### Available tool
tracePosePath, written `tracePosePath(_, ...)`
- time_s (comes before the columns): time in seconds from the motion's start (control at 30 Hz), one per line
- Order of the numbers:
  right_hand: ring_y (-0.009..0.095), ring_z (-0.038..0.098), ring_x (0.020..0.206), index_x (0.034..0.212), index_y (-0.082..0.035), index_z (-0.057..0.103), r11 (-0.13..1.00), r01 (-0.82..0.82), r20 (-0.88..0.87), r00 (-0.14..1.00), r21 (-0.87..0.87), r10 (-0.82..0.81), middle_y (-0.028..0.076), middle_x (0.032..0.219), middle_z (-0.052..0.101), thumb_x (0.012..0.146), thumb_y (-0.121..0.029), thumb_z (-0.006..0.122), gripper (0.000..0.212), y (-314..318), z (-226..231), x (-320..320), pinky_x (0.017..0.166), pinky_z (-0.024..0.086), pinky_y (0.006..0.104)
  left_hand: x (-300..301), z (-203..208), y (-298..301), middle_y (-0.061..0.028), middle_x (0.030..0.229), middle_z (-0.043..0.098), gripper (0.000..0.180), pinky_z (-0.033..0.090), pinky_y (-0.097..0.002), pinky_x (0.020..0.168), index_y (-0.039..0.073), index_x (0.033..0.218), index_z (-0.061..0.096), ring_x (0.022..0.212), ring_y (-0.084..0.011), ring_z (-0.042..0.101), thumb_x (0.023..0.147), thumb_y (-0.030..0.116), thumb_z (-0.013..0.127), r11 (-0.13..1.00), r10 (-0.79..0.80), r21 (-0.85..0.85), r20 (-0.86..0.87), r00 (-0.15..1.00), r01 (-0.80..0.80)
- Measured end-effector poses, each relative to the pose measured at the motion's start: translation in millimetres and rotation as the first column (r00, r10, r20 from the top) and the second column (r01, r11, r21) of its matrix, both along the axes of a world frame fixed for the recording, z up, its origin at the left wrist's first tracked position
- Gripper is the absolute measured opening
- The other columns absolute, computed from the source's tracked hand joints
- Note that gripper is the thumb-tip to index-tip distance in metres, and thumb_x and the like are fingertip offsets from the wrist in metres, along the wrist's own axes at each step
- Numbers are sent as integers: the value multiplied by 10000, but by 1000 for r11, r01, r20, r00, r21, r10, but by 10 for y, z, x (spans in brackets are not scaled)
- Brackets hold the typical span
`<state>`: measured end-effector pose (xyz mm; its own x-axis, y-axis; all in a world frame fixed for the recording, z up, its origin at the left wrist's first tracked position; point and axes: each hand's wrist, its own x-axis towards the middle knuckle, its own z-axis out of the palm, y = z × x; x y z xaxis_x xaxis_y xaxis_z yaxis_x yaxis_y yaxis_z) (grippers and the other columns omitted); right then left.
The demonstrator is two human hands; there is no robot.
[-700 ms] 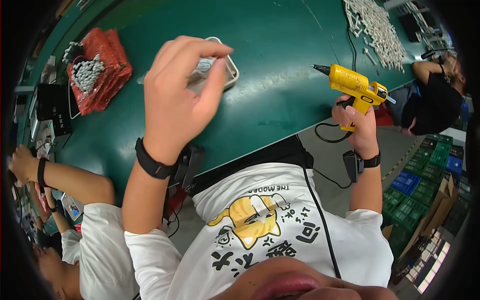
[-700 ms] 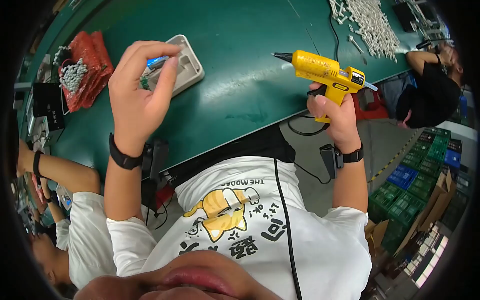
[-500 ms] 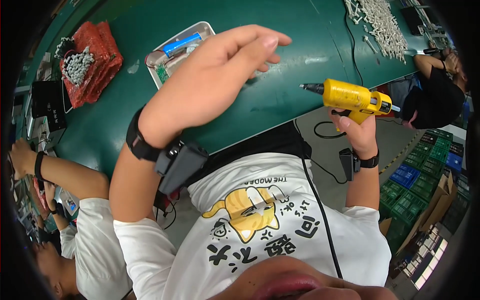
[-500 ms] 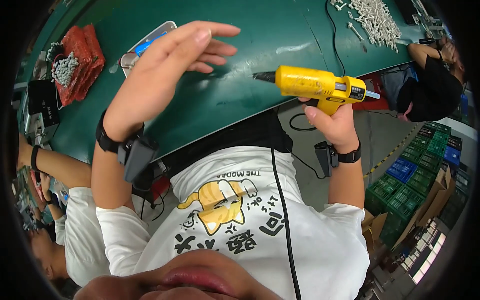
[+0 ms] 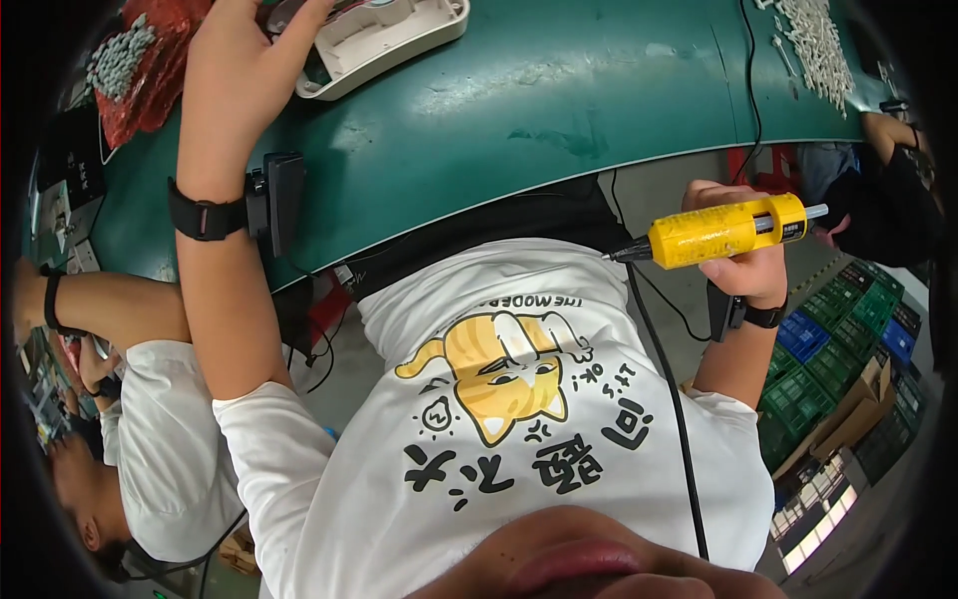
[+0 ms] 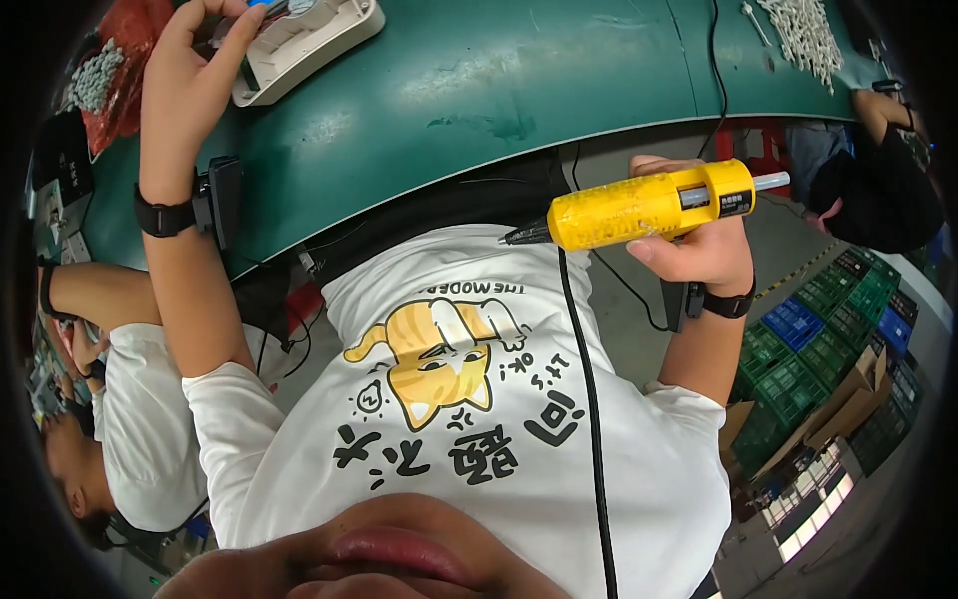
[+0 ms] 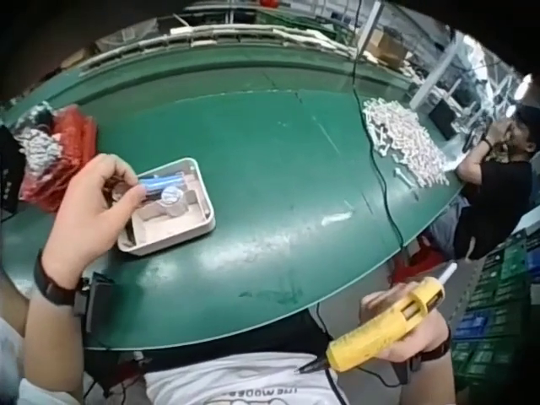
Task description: The person picks up a battery and places it into a plastic housing, then applies glue from a glue gun to the battery and the housing. After setting the housing aside, they insert a glue stick into the glue gun and repeat the process with another battery and housing.
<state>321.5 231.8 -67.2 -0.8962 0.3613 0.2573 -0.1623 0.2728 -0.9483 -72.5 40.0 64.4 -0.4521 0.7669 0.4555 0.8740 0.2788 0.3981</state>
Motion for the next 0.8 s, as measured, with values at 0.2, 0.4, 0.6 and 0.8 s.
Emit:
tracePosePath(0.2,216,544,745,1109,-31,633,863,472,102,881,-180,-461,95,973,649,831,-393,865,511,-576,-67,570,665,433,371,180,-397,227,-120,827,684,233,548,-312,704,-39,1043,695,752,-217,695,873,59,821,980,-200,44,219,955,195)
tracePosePath(0.4,225,593,830,1242,-34,608,794,437,96,893,-422,-440,110,1063,628,908,-422,780,540,-709,75,463,718,480,378,402,-525,227,-175,861,723,176,577,-363,728,-28,1004,704,772,-308,728,879,70,781,904,-406,-91,122,906,417)
tracePosePath(0.6,218,597,840,1218,-32,612,845,392,-10,906,-365,-424,129,1049,604,960,-445,698,494,-742,313,-39,721,484,348,519,-723,87,-94,1020,773,159,569,-355,831,14,912,744,911,-262,708,813,41,866,884,-467,-8,23,884,467)
tracePosePath(0.8,199,580,812,1218,-32,606,812,413,18,895,-411,-446,144,1082,615,1002,-417,639,442,-615,493,-308,691,468,324,601,-616,59,-80,962,768,181,545,-351,802,28,890,733,863,-248,689,810,63,891,788,-599,116,-83,797,605)
